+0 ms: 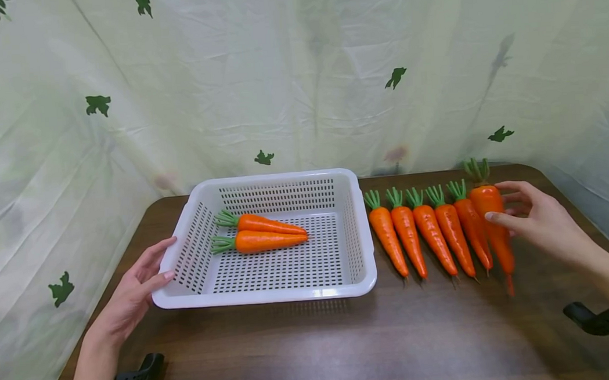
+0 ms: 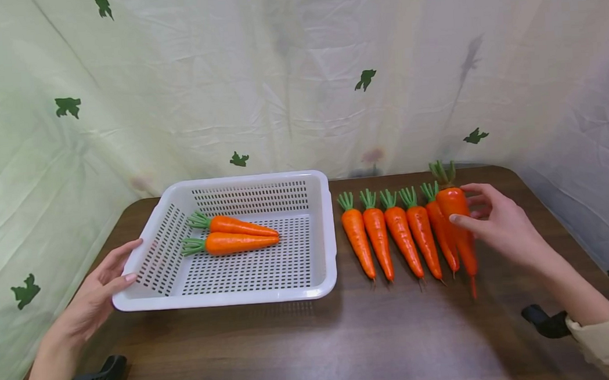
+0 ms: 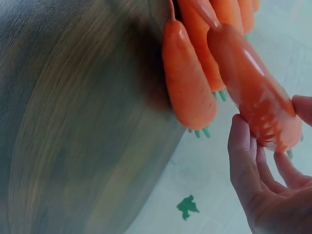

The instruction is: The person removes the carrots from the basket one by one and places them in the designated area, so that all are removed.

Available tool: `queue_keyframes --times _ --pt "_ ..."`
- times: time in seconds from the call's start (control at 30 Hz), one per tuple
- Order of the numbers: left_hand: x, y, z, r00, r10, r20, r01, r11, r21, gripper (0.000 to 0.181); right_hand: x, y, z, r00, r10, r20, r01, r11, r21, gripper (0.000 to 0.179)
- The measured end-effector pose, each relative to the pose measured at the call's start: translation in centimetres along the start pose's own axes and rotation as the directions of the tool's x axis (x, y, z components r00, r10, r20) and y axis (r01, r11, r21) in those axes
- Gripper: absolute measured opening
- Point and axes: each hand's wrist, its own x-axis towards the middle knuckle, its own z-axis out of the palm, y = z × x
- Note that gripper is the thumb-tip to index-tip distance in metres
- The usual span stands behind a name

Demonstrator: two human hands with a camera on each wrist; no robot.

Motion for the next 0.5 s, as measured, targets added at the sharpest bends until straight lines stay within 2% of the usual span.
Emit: queue_keyframes --times 0.5 --pt "0.0 0.2 0.1 1.0 -0.017 -0.01 0.017 1.0 -0.004 0.064 0.5 2.3 -0.3 0.997 0.073 -0.008 -0.073 0.995 -0.07 0.069"
